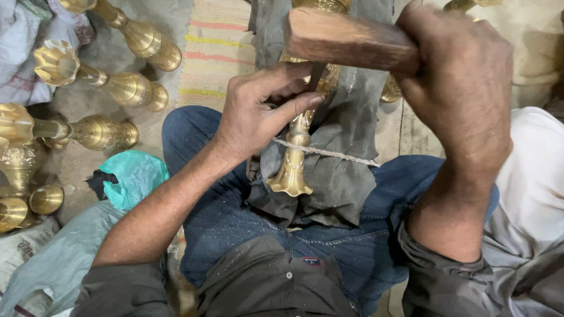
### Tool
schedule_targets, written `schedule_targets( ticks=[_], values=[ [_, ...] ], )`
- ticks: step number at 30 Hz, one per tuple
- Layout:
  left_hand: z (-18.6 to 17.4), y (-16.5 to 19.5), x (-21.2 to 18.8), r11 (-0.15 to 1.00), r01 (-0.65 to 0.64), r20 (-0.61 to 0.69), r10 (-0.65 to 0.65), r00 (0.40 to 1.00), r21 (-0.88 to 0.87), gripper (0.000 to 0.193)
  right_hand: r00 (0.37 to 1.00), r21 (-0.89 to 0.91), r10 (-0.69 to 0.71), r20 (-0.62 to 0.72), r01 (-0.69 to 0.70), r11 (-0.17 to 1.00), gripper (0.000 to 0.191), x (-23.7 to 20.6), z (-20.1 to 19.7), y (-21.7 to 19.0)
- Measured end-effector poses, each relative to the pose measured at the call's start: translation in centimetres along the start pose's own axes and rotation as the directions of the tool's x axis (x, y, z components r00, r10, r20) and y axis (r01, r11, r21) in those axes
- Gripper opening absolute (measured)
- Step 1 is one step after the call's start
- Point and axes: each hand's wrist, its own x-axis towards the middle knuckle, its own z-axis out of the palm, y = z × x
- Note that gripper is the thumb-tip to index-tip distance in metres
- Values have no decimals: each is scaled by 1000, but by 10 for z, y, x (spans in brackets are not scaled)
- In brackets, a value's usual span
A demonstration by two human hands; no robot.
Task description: The person sits cross-legged on the floor with a brass vase held against a cloth pad on their lap. They hold a chisel against the vase's decorated surface and strike it with a wooden mallet, repositioning the chisel repeatedly to engrave ornamental patterns, and rotate the vase to work on different areas.
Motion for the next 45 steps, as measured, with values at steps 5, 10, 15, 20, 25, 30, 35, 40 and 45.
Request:
schedule_targets(
  ticks=[5, 10, 15, 20, 25, 30, 35, 40, 45],
  values=[
    [0, 1, 0, 1000, 16, 19, -17, 1000, 17, 36, 985, 134, 153, 77, -162, 978, 26, 3, 0, -1],
    [-1, 3, -1, 1000, 14, 9, -14, 1000, 25, 36, 981, 332, 153, 122, -186, 925, 28, 2, 2, 0],
    [-6, 6, -5, 988, 53, -47, -60, 997, -145, 33, 977, 116, 174, 123, -188, 975, 28, 2, 10, -6],
    [-15, 10, -31, 890, 174, -320, -325, 890, -421, 30, 954, 386, 210, 214, -281, 879, 103, 21, 59, 3],
    [-10, 10, -48, 864, 221, -345, -397, 850, -452, 28, 921, 537, 165, 353, -344, 771, 116, 24, 91, 21],
    [2, 8, -43, 915, 187, -266, -292, 919, -358, 30, 958, 825, 50, 283, -270, 496, 112, 18, 102, 28],
    [14, 11, -25, 988, 116, -180, -133, 975, -104, 36, 970, 810, -10, 242, -196, 552, 102, 16, 92, 28],
    [17, 17, -8, 996, 16, -115, -5, 993, 91, 38, 940, 647, 198, 277, -335, 685, 83, 11, 60, 21],
    [19, 24, -5, 994, 49, -125, -37, 992, 100, 36, 989, 319, 145, -29, -128, 939, 50, -6, 26, 21]
  ],
)
